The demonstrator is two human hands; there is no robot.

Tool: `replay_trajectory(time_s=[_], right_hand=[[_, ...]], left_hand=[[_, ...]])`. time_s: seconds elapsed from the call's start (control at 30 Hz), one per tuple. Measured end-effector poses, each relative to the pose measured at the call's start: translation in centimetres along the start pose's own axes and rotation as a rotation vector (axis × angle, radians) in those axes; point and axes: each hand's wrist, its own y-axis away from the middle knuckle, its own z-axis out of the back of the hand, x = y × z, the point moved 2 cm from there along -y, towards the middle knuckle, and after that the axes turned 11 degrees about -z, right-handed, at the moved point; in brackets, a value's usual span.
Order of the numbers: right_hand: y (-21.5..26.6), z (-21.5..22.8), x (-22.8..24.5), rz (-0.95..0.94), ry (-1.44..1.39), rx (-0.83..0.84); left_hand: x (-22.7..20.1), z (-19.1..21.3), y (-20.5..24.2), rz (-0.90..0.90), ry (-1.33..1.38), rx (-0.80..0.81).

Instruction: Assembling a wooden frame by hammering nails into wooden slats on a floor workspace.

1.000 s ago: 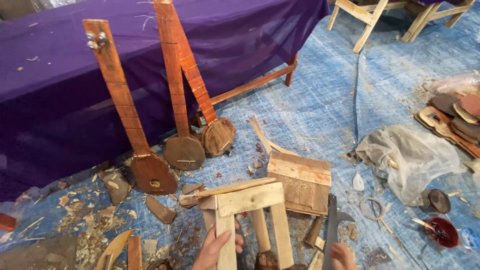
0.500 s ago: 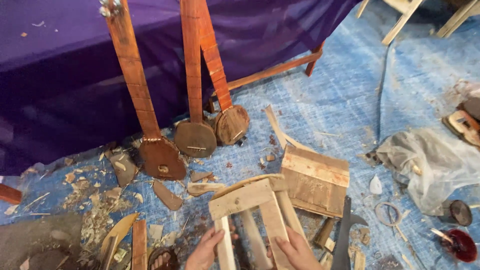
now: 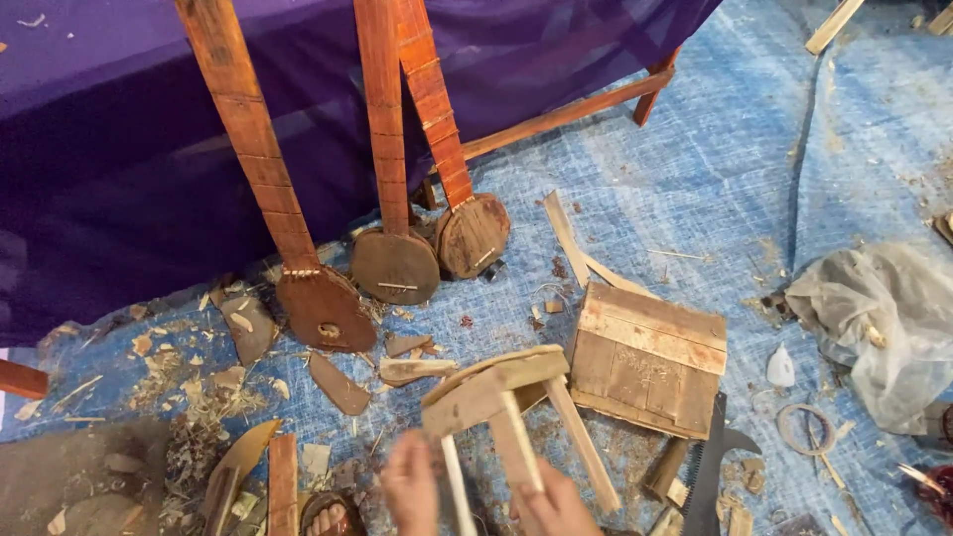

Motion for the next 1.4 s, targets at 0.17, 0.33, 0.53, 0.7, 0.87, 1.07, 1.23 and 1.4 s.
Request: replay_trajectory(time_s=[0.17,0.33,0.53,0.7,0.87,1.07,1.23,1.4], right_hand=[[-0.7,3.8,-7.6,0.028,-0.804,0.221],[0.7,5.4,-9.5,0.142,-1.164,0.450],[-4.7,3.8,-18.6,0.264,-1.444,0.675],[-4.7,2.9,-15.6,-0.141,-1.327,0.551],[-5.6,2.7,-8.4,-0.274,-0.614,0.270],[-1.3,0.7,-3.6,-0.251,-0.832,0.178],[-2.4,0.3,-4.2,-0.121,-0.635,0.118],[-2.5,0.1,-5.1,-0.117,-0.587,0.109]], left_hand=[[2.0,4.3,-3.1,0.197,0.140,-0.138],[-5.4,3.5,-0.2,0.377,0.456,0.175],[-4.0,4.3,-0.5,0.442,0.716,0.248],[-3.0,4.0,-0.5,0.232,0.703,0.192],[-3.5,3.2,-0.1,0.087,0.446,0.102],[-1.3,0.6,2.1,-0.077,-0.192,0.129],[-0.8,0.7,1.7,-0.034,-0.109,0.054],[-0.4,1.5,1.0,-0.114,-0.225,-0.004]])
